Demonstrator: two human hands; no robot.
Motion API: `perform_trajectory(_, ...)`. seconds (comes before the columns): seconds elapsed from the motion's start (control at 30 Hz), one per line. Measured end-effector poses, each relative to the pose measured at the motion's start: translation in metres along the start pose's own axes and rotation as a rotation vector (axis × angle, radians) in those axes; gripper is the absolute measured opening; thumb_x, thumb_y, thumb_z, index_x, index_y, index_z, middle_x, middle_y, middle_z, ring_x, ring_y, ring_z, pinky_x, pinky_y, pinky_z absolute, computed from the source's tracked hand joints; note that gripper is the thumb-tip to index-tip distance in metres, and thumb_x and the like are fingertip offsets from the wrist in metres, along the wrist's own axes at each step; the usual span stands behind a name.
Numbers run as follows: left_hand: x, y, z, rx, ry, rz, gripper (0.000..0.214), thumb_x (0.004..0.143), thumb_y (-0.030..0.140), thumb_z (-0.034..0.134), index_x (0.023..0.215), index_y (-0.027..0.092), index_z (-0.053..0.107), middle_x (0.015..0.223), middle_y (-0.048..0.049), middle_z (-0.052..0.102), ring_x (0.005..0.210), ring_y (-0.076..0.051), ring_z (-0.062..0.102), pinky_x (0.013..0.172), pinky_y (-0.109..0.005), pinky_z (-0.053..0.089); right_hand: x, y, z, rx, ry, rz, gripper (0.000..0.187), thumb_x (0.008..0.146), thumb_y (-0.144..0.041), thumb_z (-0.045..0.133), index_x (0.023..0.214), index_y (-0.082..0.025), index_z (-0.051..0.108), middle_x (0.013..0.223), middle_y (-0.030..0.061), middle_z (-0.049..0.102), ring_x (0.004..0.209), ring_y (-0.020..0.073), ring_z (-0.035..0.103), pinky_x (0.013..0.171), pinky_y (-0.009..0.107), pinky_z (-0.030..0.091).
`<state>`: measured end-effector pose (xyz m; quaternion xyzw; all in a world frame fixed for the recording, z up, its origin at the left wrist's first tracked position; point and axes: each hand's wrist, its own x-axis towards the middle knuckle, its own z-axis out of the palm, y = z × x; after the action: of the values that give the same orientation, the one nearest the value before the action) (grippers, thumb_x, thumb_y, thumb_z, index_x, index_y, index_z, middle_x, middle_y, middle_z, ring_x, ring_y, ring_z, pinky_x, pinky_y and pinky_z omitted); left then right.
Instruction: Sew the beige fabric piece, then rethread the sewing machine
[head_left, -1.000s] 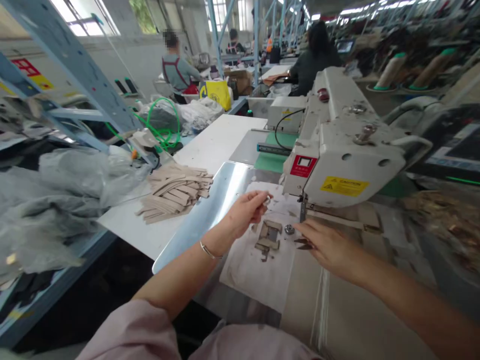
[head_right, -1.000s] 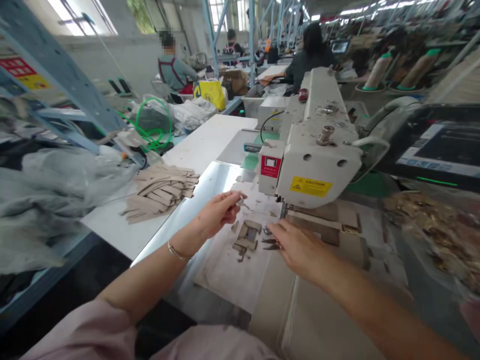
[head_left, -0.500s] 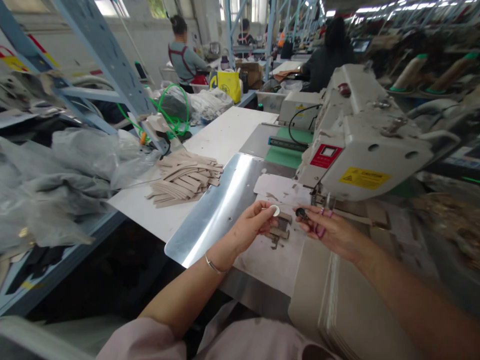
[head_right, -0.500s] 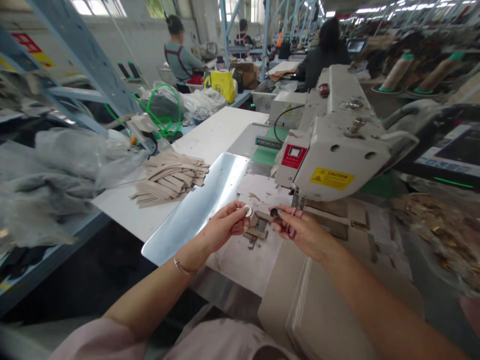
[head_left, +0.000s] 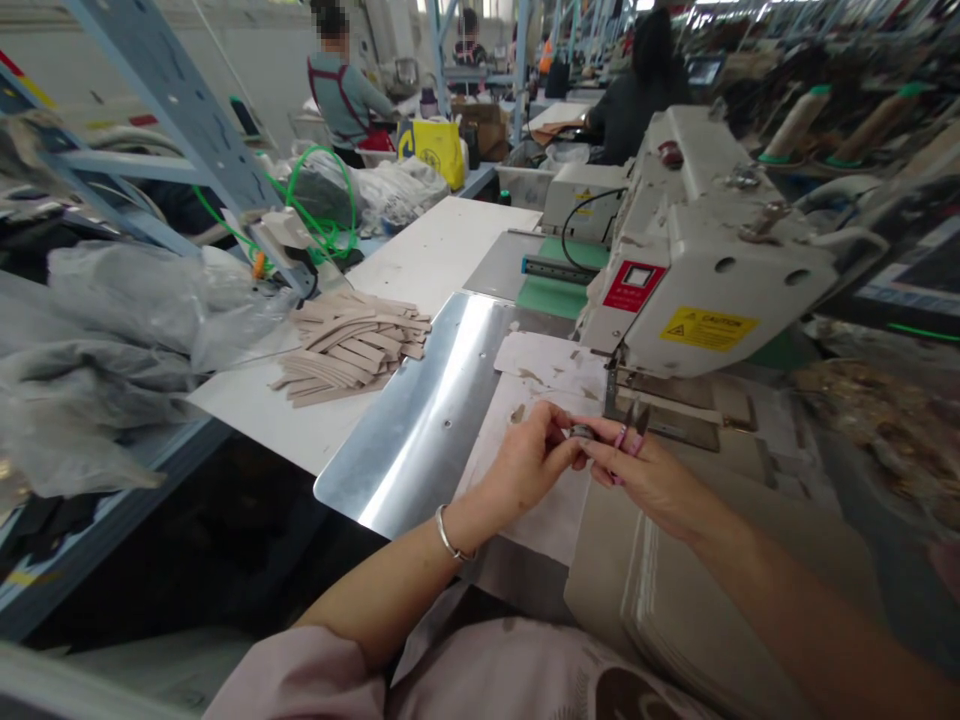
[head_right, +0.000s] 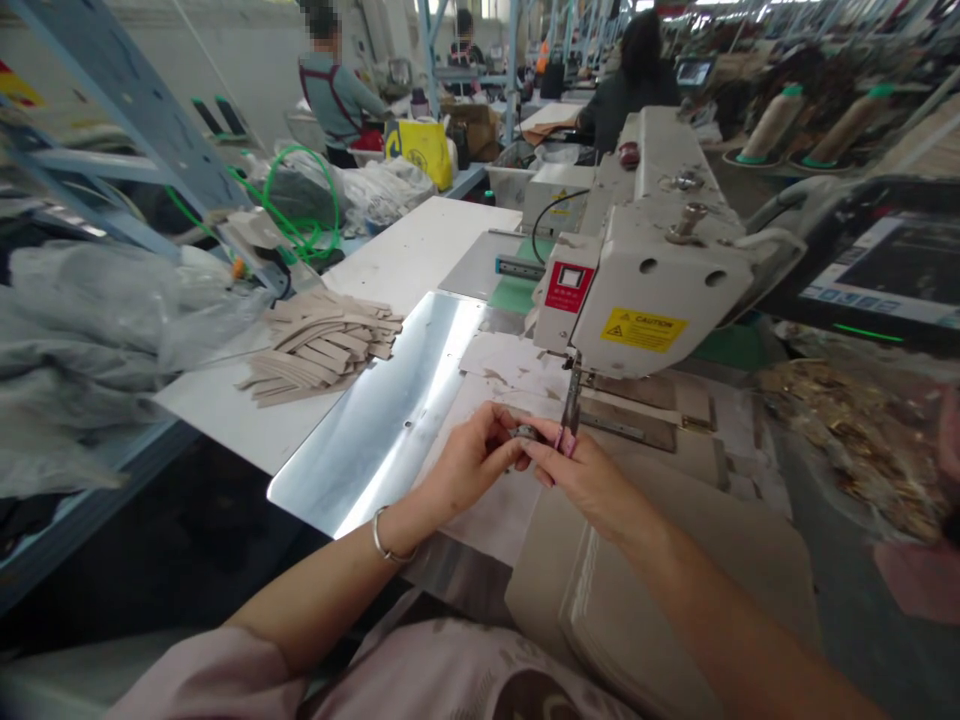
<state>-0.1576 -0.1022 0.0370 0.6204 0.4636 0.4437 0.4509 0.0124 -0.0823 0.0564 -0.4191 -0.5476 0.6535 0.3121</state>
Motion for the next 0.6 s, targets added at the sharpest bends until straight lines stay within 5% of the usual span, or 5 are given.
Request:
perform_trajectory(0.13, -0.005, 0.0, -0.01, 0.123, -0.095, 0.097, 0.014, 0.095, 0.026, 0.058, 0.105, 0.018, 0.053, 0.074, 0.0019, 0.064, 0.062, -0.011, 0.055, 0.061, -0.022, 0.041, -0.001, -0.002, -0.001, 0.01, 0.054, 0.033, 0.05, 0.079, -0.046, 0.071, 0.116, -0.014, 0.063, 0.069, 0.0024, 0.063, 0.058, 0.0118, 0.045, 0.051, 0.025, 0.028)
perform_trajectory(0.3, -0.008, 0.009, -0.024, 0.433, -0.032, 0.352, 0.012, 0.098, 0.02, 0.054, 0.09, 0.017, 0.062, 0.084, -0.0031, 0.061, 0.08, -0.014, 0.059, 0.073, -0.024, 0.046, -0.001, 0.0, -0.007, -0.035, 0.049, 0.04, 0.051, 0.081, -0.049, 0.068, 0.116, -0.014, 0.056, 0.066, 0.0024, 0.065, 0.052, 0.0097, 0.041, 0.051, 0.025, 0.029)
perform_trajectory(0.6, 0.02, 0.01, -0.027, 0.45, 0.02, 0.467, 0.014, 0.1, 0.024, 0.052, 0.093, 0.018, 0.062, 0.086, -0.0039, 0.059, 0.083, -0.015, 0.058, 0.077, -0.025, 0.047, -0.005, -0.002, -0.003, -0.126, -0.058, 0.018, 0.047, 0.087, -0.049, 0.064, 0.114, -0.011, 0.063, 0.068, 0.0022, 0.062, 0.051, 0.008, 0.038, 0.051, 0.027, 0.028)
